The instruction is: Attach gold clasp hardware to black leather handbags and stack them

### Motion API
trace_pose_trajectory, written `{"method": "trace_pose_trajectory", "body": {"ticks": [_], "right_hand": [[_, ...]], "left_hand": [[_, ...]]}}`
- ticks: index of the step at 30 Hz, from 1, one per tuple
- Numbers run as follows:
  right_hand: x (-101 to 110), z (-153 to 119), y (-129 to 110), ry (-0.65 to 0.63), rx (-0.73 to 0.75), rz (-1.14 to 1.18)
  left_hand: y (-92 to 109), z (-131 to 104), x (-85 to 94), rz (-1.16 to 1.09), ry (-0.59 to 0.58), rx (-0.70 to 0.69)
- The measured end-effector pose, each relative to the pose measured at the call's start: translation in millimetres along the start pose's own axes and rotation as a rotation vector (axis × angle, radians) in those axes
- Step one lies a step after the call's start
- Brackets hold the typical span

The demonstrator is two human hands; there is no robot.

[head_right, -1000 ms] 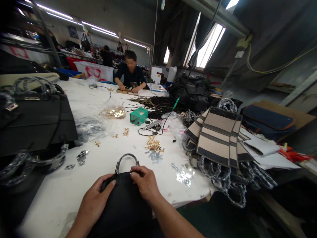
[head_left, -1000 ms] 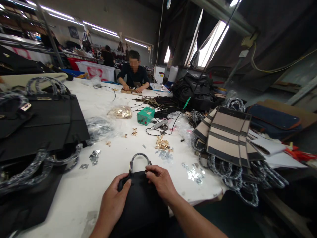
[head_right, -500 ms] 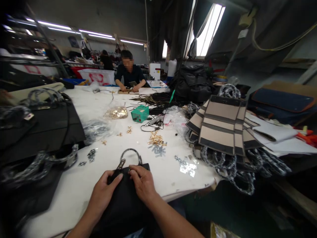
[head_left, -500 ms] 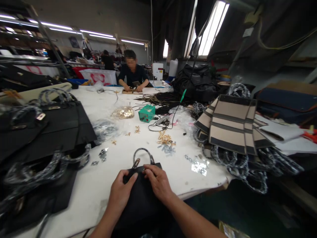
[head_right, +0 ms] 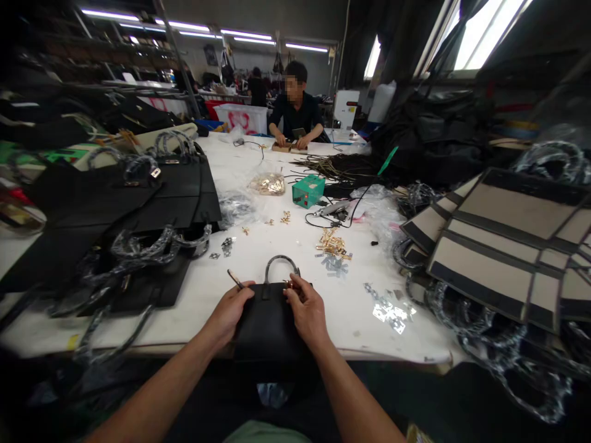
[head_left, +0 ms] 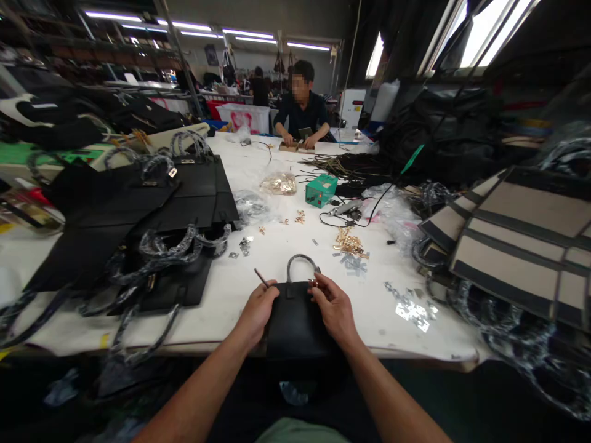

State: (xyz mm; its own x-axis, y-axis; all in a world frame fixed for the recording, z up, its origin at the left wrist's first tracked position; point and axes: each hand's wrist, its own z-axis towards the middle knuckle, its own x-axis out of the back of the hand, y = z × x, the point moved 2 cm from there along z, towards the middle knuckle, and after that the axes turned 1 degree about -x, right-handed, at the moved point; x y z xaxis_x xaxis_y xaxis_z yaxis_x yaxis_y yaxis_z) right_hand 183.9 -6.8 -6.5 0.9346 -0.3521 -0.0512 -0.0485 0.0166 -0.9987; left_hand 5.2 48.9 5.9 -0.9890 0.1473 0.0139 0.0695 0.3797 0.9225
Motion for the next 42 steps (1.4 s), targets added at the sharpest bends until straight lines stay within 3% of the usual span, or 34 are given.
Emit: {"method": "trace_pose_trajectory", "body": {"ticks": [4,9,14,20,33,39,42], "right_hand": [[-2,0,-3,0.002,0.021,-0.038],[-3,-1,-13,0.038,0.149,-0.241],[-18,-12,-20,-0.045,-0.025,-0.306],[-41,-25,-19,-0.027,-0.026,-0.433],[-62,-27,-33,0.003,0.163,-0.662],[-68,-27,-33,0.011,0.183,-0.736],[-66,-22,-31,0.035,0.106,-0.688]], "left_hand": [[5,-3,8.6,-0.184,-0.191,0.123],[10,-3,22.9,-0.172,-0.25,0.134],[1,-2,25.2,-0.206,-0.322,0.064],[-3,-5,25.5,-0.277,-0.291,0.052],[-12,-5,28.0,-0.259,-0.256,-0.071],[-15,-2,26.7,-0.191,-0.218,-0.14],[-17,-1,26.6,-0.199,-0.228,-0.152]]}}
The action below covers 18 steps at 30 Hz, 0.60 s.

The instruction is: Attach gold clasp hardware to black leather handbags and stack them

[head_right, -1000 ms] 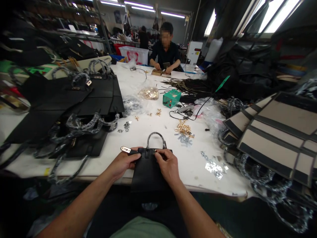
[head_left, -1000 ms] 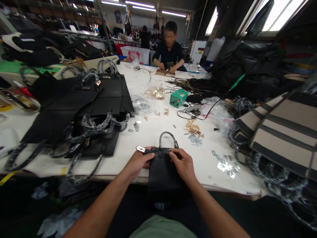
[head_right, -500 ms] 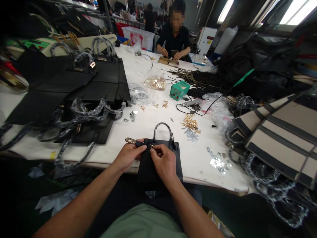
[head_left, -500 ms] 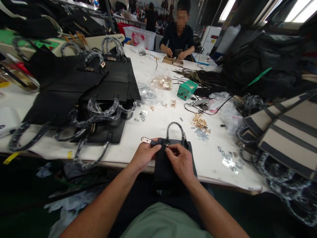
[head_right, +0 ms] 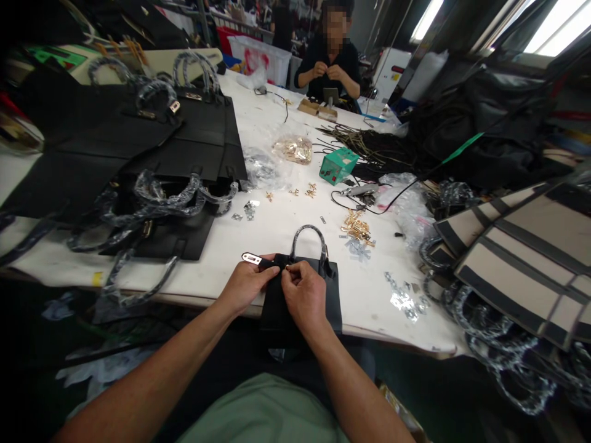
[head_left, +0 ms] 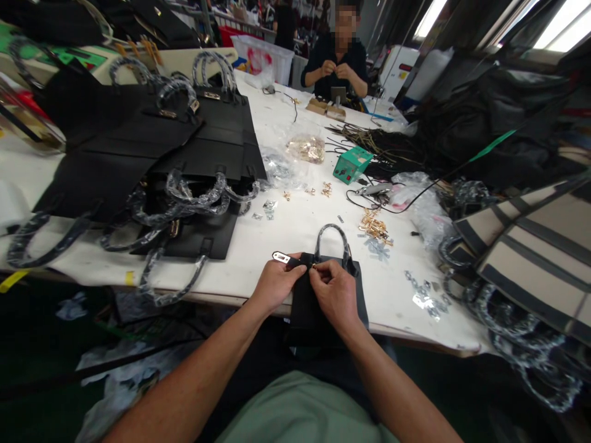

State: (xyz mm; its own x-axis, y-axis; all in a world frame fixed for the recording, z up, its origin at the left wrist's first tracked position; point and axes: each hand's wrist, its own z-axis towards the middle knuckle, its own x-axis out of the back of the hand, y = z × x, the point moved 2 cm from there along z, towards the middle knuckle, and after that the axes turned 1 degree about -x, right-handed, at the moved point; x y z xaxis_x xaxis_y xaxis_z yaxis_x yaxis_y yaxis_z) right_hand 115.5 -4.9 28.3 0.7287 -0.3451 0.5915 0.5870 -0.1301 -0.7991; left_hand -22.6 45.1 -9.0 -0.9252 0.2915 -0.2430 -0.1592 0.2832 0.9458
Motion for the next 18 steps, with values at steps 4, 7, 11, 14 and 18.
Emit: {"method": "trace_pose_trajectory", "body": {"ticks": [4,7,11,14,18], "right_hand": [[3,4,13,-0.102,-0.166,0.268],[6,2,21,-0.1,-0.196,0.428],[5,-2,23,-0.071,-0.184,0.406],[1,-5,23,-0.038,-0.133,0.335],[-2,-8,20,0.026,-0.045,0.229]], "left_hand": [[0,-1,0.8,-0.089,-0.003,0.067],[3,-3,0.9,-0.153,-0.041,0.135],[9,-3,0.8,-0.187,-0.061,0.174],[12,-2,-0.2,-0.2,-0.063,0.186],[14,-2,-1.0,-0.192,-0.05,0.187]]}}
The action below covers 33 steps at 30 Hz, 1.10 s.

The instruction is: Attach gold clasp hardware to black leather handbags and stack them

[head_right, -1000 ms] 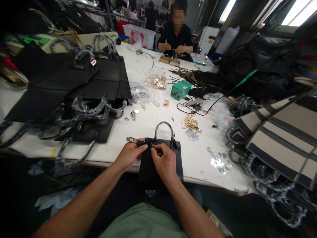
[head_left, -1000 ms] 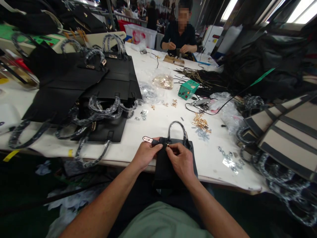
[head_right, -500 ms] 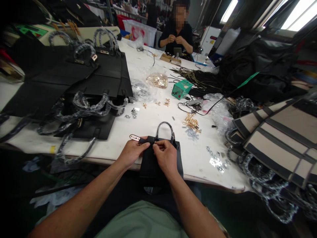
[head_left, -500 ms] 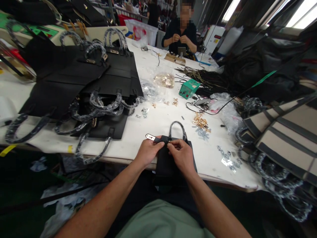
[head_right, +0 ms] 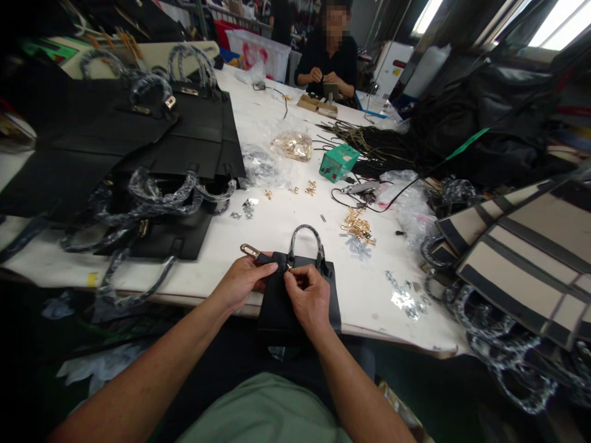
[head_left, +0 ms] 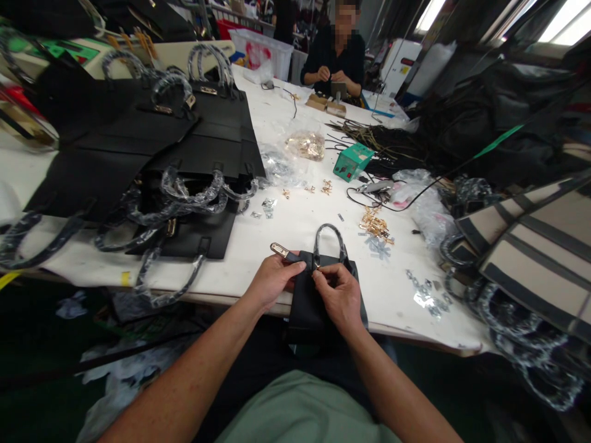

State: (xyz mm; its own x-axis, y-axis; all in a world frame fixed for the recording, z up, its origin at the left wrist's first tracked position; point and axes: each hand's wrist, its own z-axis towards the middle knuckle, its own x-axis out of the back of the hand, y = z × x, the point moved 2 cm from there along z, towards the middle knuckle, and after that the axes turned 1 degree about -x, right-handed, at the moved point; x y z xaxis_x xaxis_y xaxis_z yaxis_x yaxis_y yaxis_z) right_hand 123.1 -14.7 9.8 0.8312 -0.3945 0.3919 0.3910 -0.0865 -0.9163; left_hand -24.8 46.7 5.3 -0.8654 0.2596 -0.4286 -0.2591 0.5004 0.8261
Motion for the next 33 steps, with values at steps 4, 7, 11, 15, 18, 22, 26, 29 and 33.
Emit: {"method": "trace_pose_trajectory", "body": {"ticks": [4,7,11,15,18,22,26,29,33], "right_hand": [[-3,-5,-8,0.057,0.099,-0.109],[-5,-6,-11,0.079,0.081,-0.11],[-4,-3,-7,0.032,-0.05,-0.022],[-3,0,-10,0.003,-0.037,-0.062],[-6,1,-16,0.001,0.01,-0.141],[-8,3,-18,0.006,0.01,-0.168],[-6,6,-14,-0.071,-0.057,-0.078],[-4,10,-15,-0.148,-0.05,-0.089],[-4,16,-16,-0.198,-0.048,-0.114]], "left_hand": [[1,0,-0.3,-0.011,-0.015,0.0],[1,-1,0.3,-0.028,-0.035,-0.006],[-1,-2,2.5,-0.029,-0.027,-0.012],[-6,0,4.4,-0.034,-0.008,-0.021],[-9,2,5.1,-0.026,0.018,-0.04],[-10,2,4.9,0.006,0.062,-0.073],[-9,0,2.5,-0.009,0.044,-0.049],[-8,0,1.8,0.009,0.057,-0.045],[-7,0,1.5,0.049,0.093,-0.075]]}}
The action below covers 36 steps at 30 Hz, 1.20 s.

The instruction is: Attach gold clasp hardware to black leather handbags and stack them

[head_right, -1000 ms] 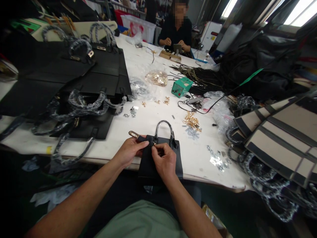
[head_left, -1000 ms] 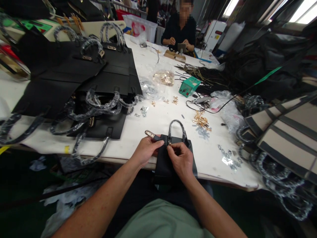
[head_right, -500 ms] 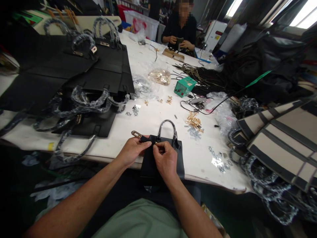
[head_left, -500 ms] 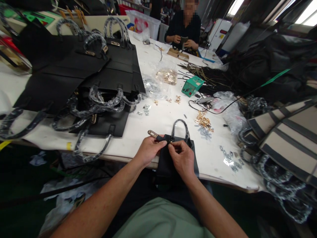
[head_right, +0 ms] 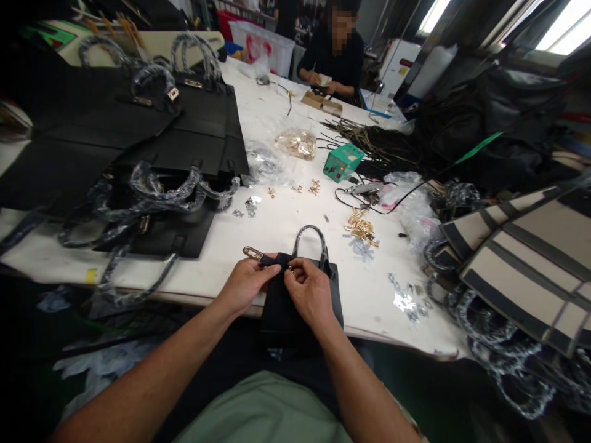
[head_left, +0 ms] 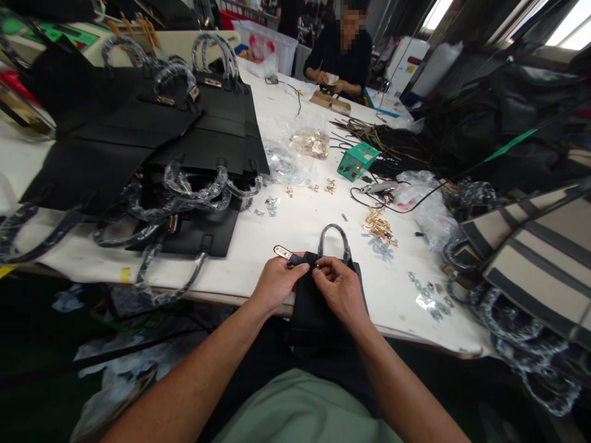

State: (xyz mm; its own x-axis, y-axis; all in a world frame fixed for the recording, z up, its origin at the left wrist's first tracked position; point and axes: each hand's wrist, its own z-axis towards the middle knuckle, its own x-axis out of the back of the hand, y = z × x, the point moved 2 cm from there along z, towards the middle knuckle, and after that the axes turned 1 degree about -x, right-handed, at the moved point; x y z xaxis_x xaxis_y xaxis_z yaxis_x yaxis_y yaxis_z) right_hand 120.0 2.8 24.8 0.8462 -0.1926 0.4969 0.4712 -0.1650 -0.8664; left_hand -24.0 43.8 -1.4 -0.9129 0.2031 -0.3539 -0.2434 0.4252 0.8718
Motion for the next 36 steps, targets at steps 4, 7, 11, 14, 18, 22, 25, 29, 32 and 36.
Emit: {"method": "trace_pose_trajectory", "body": {"ticks": [4,7,11,14,18,22,25,29,32,36], "right_hand": [[1,4,-1,-0.038,-0.009,-0.012],[1,7,0,-0.078,-0.029,-0.007],[1,11,3,-0.128,-0.04,-0.009],[1,12,3,-0.099,-0.03,-0.003],[1,15,3,-0.125,-0.04,-0.009],[1,19,3,-0.14,-0.042,-0.002],[1,17,2,-0.134,-0.042,0.038],[10,13,3,-0.198,-0.035,0.24],[37,13,15,-0.143,-0.008,0.326],[98,32,54,0.139,-0.012,0.029]], "left_hand": [[-2,1,0.2,0.034,0.027,-0.02],[-6,3,1.4,0.059,0.031,-0.04],[-10,6,3.5,0.09,0.019,-0.063],[-10,6,3.8,0.093,-0.017,-0.058],[-8,5,4.4,0.112,-0.037,-0.064],[-8,4,5.0,0.151,-0.05,-0.074],[-6,4,4.1,0.139,-0.045,-0.061],[0,4,1.1,0.118,0.052,-0.016],[6,3,-3.1,0.161,0.098,-0.017],[9,3,-8.9,0.26,0.046,-0.025]]}}
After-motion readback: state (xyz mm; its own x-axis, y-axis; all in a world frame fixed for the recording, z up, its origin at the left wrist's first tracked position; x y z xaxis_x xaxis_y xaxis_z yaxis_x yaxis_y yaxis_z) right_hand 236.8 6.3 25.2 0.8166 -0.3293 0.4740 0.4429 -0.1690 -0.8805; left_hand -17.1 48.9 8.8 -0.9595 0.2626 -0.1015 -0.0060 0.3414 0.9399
